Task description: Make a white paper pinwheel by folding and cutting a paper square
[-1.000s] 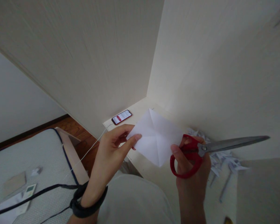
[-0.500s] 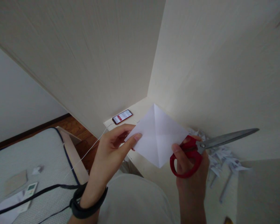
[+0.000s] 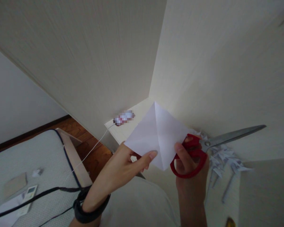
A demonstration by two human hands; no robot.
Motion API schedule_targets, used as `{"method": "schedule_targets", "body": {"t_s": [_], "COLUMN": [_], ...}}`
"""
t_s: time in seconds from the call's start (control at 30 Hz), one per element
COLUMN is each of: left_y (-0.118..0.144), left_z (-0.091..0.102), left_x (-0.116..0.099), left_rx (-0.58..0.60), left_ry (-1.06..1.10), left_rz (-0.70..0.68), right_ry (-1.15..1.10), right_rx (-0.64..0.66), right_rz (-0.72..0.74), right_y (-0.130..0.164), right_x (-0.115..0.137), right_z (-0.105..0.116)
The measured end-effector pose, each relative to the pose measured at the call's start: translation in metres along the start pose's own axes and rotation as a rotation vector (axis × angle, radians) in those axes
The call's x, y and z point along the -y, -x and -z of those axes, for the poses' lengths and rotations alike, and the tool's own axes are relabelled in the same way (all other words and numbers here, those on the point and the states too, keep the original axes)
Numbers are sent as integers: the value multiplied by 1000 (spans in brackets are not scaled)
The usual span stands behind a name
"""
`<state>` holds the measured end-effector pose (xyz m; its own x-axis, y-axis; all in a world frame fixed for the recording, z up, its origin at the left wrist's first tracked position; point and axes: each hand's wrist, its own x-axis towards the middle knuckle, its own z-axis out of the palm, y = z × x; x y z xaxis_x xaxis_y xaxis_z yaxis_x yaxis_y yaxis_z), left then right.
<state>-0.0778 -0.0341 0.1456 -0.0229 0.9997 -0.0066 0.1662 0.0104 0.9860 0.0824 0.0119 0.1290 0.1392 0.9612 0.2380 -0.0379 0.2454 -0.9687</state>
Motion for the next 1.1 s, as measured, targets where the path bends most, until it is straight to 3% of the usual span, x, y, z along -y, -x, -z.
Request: {"method": "schedule_targets", "body": {"t_s": [0.13, 0.3, 0.43, 0.6, 0.73, 0.93, 1.1], "left_y": [2, 2, -1, -5, -7, -7, -7], "left_z": [-1, -4, -3, -1, 1, 2, 0], "left_x": [3, 0, -4, -4, -8, -11, -10], "left_rx": [-12, 104, 48, -195, -365, -437, -425], "left_ry": [-50, -138, -141, -73, -53, -90, -100], "left_rz": [-39, -54, -50, -78, -136, -207, -238], "right_ry": [-28, -41, -52, -343, -451, -415, -254], "right_rx": [-15, -72, -27, 126, 243, 387, 691], "right_rz": [-21, -10, 30, 42, -17, -99, -300], "right_y": [1, 2, 1, -1, 4, 19, 25], "right_x": [-3, -7, -1, 6, 0, -14, -15], "right_z": [1, -1, -3, -3, -2, -3, 4]}}
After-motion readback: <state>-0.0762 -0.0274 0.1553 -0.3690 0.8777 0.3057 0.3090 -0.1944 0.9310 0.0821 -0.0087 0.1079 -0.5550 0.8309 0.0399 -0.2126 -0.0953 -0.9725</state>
